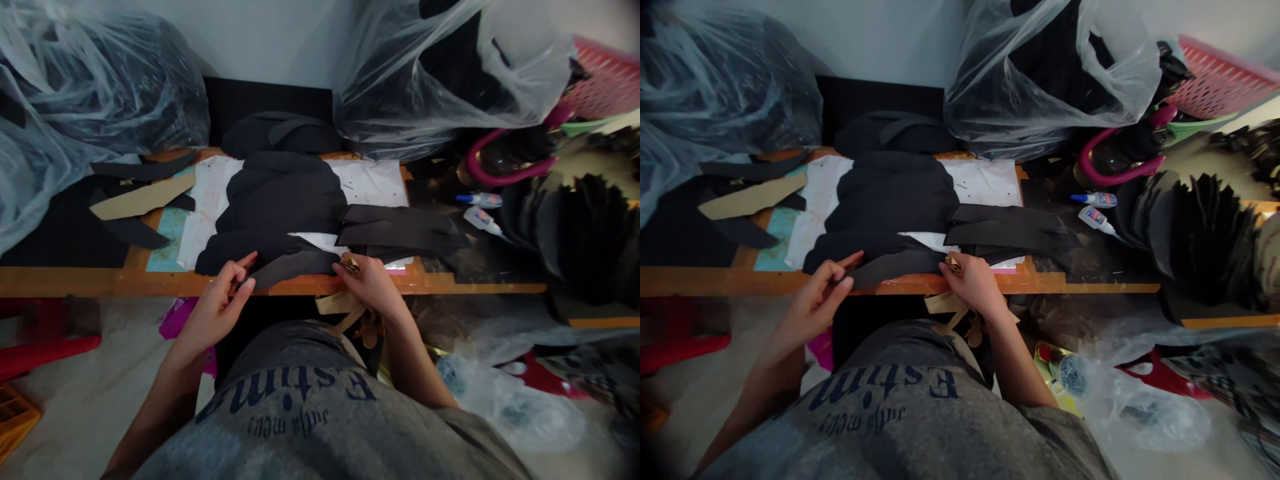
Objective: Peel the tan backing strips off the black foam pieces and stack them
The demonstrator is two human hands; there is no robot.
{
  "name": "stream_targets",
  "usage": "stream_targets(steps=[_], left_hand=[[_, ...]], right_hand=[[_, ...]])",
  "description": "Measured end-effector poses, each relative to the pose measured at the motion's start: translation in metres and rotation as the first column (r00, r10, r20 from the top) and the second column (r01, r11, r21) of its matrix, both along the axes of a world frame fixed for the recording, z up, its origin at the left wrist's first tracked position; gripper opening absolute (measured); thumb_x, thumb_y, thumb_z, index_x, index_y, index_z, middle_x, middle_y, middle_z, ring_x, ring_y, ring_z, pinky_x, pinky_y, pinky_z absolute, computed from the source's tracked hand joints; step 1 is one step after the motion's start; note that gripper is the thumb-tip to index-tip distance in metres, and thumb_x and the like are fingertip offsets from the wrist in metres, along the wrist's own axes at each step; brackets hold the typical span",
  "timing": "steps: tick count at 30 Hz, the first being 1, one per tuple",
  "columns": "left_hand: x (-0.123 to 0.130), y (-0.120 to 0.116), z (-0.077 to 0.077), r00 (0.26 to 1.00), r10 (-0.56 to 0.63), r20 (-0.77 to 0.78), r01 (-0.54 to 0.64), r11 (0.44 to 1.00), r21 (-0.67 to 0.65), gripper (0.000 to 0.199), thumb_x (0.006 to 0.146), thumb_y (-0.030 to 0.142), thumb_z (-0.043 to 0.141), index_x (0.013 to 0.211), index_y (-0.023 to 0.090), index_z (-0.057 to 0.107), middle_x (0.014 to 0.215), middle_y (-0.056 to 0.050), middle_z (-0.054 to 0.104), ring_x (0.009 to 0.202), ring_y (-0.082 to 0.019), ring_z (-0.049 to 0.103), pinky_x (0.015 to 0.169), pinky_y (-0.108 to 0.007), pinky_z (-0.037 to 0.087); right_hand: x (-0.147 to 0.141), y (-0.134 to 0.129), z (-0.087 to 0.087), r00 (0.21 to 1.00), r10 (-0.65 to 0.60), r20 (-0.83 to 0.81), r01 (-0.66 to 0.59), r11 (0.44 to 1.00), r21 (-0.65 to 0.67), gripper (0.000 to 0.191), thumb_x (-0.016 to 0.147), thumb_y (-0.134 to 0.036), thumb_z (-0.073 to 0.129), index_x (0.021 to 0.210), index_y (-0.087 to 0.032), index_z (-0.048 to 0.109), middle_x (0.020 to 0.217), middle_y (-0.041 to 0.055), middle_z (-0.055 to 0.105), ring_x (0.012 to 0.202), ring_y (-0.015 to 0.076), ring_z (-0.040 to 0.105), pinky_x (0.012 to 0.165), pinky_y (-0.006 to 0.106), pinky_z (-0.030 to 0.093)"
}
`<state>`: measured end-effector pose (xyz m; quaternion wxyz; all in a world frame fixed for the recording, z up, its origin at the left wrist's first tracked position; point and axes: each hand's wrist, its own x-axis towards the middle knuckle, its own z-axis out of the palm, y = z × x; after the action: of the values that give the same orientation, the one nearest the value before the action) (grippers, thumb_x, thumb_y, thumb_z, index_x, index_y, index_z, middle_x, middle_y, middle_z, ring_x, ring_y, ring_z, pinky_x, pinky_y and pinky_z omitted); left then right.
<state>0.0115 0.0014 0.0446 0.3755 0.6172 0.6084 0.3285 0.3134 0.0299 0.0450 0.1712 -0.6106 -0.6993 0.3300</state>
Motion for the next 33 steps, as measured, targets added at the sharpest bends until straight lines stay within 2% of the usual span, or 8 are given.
stream_targets(steps=[3, 5, 8, 10, 13, 16, 22, 33], left_hand=[[-0.006, -0.003, 0.006, 0.967, -0.152, 0.203, 0.170, 0.983, -0.073, 0.026, 0.096, 0.045, 0.055, 0.085, 0.023, 0.046, 0.158, -0.012, 0.046, 0.138, -0.026, 0.055, 0.113, -0.043, 0.048], [-0.008, -0.005, 0.007, 0.949, -0.122, 0.291, 0.150, 0.986, -0.074, 0.025, 0.096, 0.043, 0.056, 0.087, 0.023, 0.045, 0.161, -0.012, 0.040, 0.141, -0.028, 0.052, 0.117, -0.046, 0.045], [-0.008, -0.005, 0.003, 0.927, -0.084, 0.366, 0.118, 0.990, -0.071, 0.026, 0.095, 0.042, 0.059, 0.088, 0.022, 0.045, 0.160, -0.012, 0.042, 0.139, -0.030, 0.053, 0.115, -0.046, 0.046], [-0.006, -0.002, -0.001, 0.944, -0.036, 0.328, 0.054, 0.997, -0.046, 0.028, 0.091, 0.041, 0.064, 0.086, 0.021, 0.045, 0.151, -0.011, 0.050, 0.130, -0.027, 0.061, 0.107, -0.040, 0.052], [0.001, 0.004, -0.008, 0.980, 0.096, 0.176, -0.102, 0.995, 0.023, 0.028, 0.086, 0.040, 0.070, 0.083, 0.021, 0.050, 0.109, -0.005, 0.065, 0.095, -0.016, 0.068, 0.082, -0.025, 0.056], [0.006, 0.010, -0.013, 0.978, 0.201, 0.064, -0.205, 0.976, 0.074, 0.026, 0.084, 0.041, 0.072, 0.083, 0.020, 0.056, 0.077, 0.002, 0.057, 0.069, -0.010, 0.058, 0.063, -0.020, 0.048], [0.008, 0.019, -0.023, 0.966, 0.257, 0.040, -0.259, 0.964, 0.066, 0.026, 0.080, 0.042, 0.073, 0.082, 0.020, 0.059, 0.075, 0.003, 0.059, 0.065, -0.010, 0.056, 0.060, -0.021, 0.046], [0.008, 0.024, -0.033, 0.963, 0.268, 0.020, -0.268, 0.961, 0.066, 0.026, 0.079, 0.042, 0.073, 0.084, 0.020, 0.060, 0.076, 0.002, 0.060, 0.066, -0.011, 0.058, 0.062, -0.023, 0.046]], right_hand=[[0.006, -0.002, 0.004, 0.999, 0.019, -0.045, -0.020, 1.000, -0.019, 0.034, 0.096, -0.038, 0.053, 0.067, -0.022, 0.043, 0.058, -0.0040, 0.044, 0.056, 0.0127, 0.039, 0.059, 0.027, 0.026], [0.011, -0.004, 0.008, 0.996, 0.043, -0.077, -0.045, 0.998, -0.036, 0.034, 0.097, -0.040, 0.052, 0.069, -0.022, 0.045, 0.060, -0.0042, 0.044, 0.057, 0.0123, 0.040, 0.059, 0.026, 0.027], [0.018, -0.007, 0.013, 0.987, 0.092, -0.131, -0.102, 0.993, -0.067, 0.033, 0.097, -0.042, 0.052, 0.072, -0.021, 0.047, 0.063, -0.0041, 0.045, 0.060, 0.0122, 0.041, 0.060, 0.025, 0.028], [0.020, -0.008, 0.014, 0.982, 0.091, -0.163, -0.103, 0.992, -0.067, 0.035, 0.097, -0.043, 0.052, 0.070, -0.021, 0.046, 0.063, -0.0043, 0.044, 0.061, 0.0119, 0.041, 0.060, 0.025, 0.028], [0.017, -0.007, 0.009, 0.990, 0.014, -0.143, -0.020, 0.999, -0.037, 0.040, 0.095, -0.045, 0.053, 0.065, -0.021, 0.041, 0.059, -0.0053, 0.039, 0.058, 0.0114, 0.036, 0.058, 0.026, 0.026], [0.010, -0.004, 0.004, 0.996, -0.053, -0.072, 0.054, 0.999, 0.005, 0.040, 0.093, -0.043, 0.055, 0.063, -0.022, 0.039, 0.056, -0.0053, 0.038, 0.057, 0.0115, 0.034, 0.058, 0.027, 0.025], [0.005, -0.001, 0.000, 0.996, -0.085, -0.030, 0.084, 0.996, -0.002, 0.038, 0.091, -0.041, 0.055, 0.062, -0.022, 0.039, 0.055, -0.0041, 0.040, 0.055, 0.0122, 0.035, 0.058, 0.028, 0.024], [0.004, 0.003, -0.004, 0.996, -0.087, 0.009, 0.087, 0.995, -0.040, 0.036, 0.091, -0.039, 0.055, 0.062, -0.022, 0.042, 0.057, -0.0020, 0.046, 0.057, 0.0135, 0.041, 0.059, 0.027, 0.025]])
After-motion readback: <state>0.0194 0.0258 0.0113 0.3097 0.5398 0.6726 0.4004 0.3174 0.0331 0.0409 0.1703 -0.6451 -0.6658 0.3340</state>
